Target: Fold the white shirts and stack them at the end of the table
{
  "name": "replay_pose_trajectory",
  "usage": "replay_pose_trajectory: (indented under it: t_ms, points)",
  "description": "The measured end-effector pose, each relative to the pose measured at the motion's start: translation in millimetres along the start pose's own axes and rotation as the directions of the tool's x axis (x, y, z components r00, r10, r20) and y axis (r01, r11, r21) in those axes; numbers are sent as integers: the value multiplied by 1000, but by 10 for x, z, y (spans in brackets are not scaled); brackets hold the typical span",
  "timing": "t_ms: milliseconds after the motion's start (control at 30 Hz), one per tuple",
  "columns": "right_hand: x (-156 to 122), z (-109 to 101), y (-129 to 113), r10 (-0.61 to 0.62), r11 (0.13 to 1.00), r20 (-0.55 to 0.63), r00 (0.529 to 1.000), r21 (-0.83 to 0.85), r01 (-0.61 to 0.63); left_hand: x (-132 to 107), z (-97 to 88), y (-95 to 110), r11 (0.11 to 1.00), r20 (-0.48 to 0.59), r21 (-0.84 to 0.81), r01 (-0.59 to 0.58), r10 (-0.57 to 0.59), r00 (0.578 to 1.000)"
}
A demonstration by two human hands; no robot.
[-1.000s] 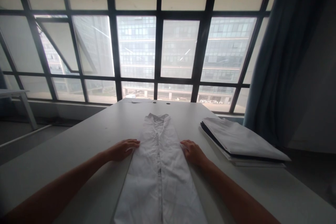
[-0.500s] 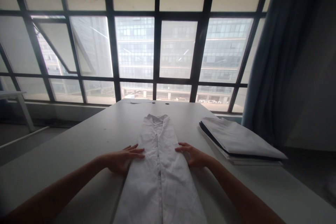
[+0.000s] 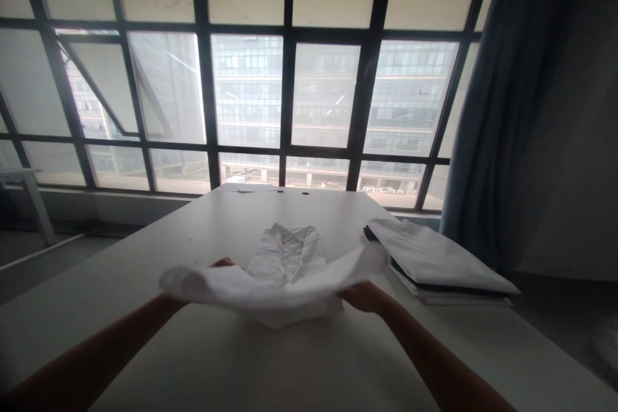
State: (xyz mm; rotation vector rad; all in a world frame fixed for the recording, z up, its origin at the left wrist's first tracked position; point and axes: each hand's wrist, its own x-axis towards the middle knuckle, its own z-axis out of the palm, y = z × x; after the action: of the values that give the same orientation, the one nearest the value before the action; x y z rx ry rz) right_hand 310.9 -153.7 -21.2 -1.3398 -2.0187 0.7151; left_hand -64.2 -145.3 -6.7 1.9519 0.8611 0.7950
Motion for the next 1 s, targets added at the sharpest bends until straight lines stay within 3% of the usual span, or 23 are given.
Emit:
replay_pose_trajectory:
  t_ms: [100, 200, 333, 467, 533, 633, 733, 867, 1000]
  points:
    - [102, 70, -10, 27, 987, 33, 999, 155, -31, 62, 25, -3, 990, -58, -131, 54, -62, 996]
    - [229, 182, -21, 175, 941, 60, 983, 283, -185, 170, 96, -136, 965, -153, -203, 164, -197, 968]
    - [311, 254, 26, 376, 909, 26, 926, 186, -374, 262, 143, -408, 915, -205, -176, 363, -394, 896]
    - [296, 230, 37, 410, 902, 40, 911, 127, -412, 288, 119, -539, 889, -200, -132, 439, -458, 866]
    - [277, 215, 6, 403, 906, 18, 915, 136, -402, 303, 122, -542, 903, -210, -120, 412, -429, 879]
    - [259, 209, -52, 330, 936, -58, 942, 153, -318, 338, 149, -525, 970, -302, -61, 235, -243, 922]
    - [257, 221, -69, 240, 963, -120, 963, 156, -221, 375, 167, -544, 994, -373, 34, 104, -84, 924]
    - [260, 245, -25, 309, 949, -162, 937, -2, -314, 406, 154, -660, 964, -366, 229, 136, -44, 930]
    - [245, 237, -13, 419, 899, -84, 904, -101, -426, 429, 126, -821, 910, -383, 335, 244, -105, 918]
